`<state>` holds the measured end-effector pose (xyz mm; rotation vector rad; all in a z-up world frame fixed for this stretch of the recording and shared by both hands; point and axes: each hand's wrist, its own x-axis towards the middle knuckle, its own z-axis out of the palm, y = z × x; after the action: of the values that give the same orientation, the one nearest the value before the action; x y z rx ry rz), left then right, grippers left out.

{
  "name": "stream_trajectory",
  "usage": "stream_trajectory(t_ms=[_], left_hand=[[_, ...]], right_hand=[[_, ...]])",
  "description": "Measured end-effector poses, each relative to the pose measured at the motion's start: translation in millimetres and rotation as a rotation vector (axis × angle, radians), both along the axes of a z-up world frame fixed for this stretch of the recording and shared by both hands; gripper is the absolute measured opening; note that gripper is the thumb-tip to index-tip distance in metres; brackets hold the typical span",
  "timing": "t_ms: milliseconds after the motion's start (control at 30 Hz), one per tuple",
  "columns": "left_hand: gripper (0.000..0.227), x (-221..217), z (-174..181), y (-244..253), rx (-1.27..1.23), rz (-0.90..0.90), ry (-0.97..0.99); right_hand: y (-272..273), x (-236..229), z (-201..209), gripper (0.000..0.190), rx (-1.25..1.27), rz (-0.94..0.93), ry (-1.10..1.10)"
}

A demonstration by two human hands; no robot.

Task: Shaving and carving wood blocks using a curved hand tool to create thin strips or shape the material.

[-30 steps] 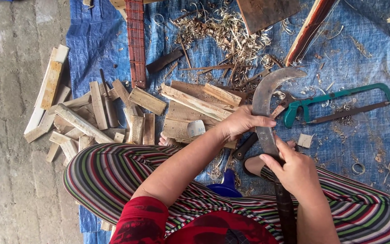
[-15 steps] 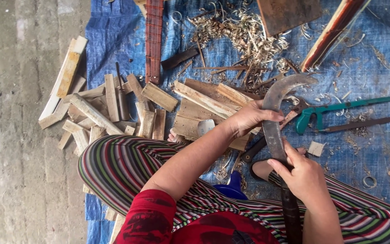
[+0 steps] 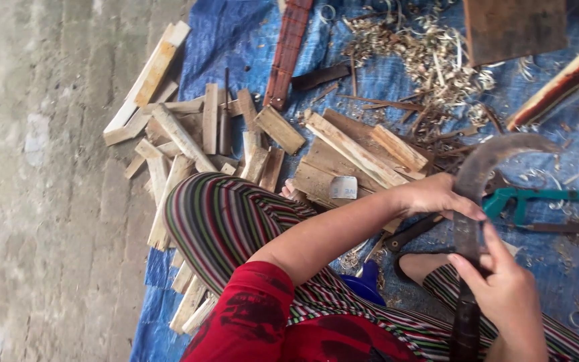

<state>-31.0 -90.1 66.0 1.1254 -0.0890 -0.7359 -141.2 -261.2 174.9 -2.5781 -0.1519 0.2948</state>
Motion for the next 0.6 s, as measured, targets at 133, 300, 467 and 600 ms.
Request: stream_trajectory(t_ms=[133, 300, 467, 600], left_hand=[[0.050, 1, -11, -6, -0.020, 0.028, 0.010], [0.040, 2, -26, -15, -0.060, 0.083, 0.050], [0.032, 2, -25, -16, -0.026, 0.108, 0.074], [0.097, 35, 8, 24, 0.381, -0.426, -0.265]], right_hand=[[4, 6, 6, 0.097, -0.105, 0.037, 0.032], [23, 13, 20, 0.113, -0.181, -0.034, 0.193], [28, 16, 10, 0.120, -0.320, 0.001, 0.264], [18, 12, 0, 0.108, -0.361, 0.050, 0.174]])
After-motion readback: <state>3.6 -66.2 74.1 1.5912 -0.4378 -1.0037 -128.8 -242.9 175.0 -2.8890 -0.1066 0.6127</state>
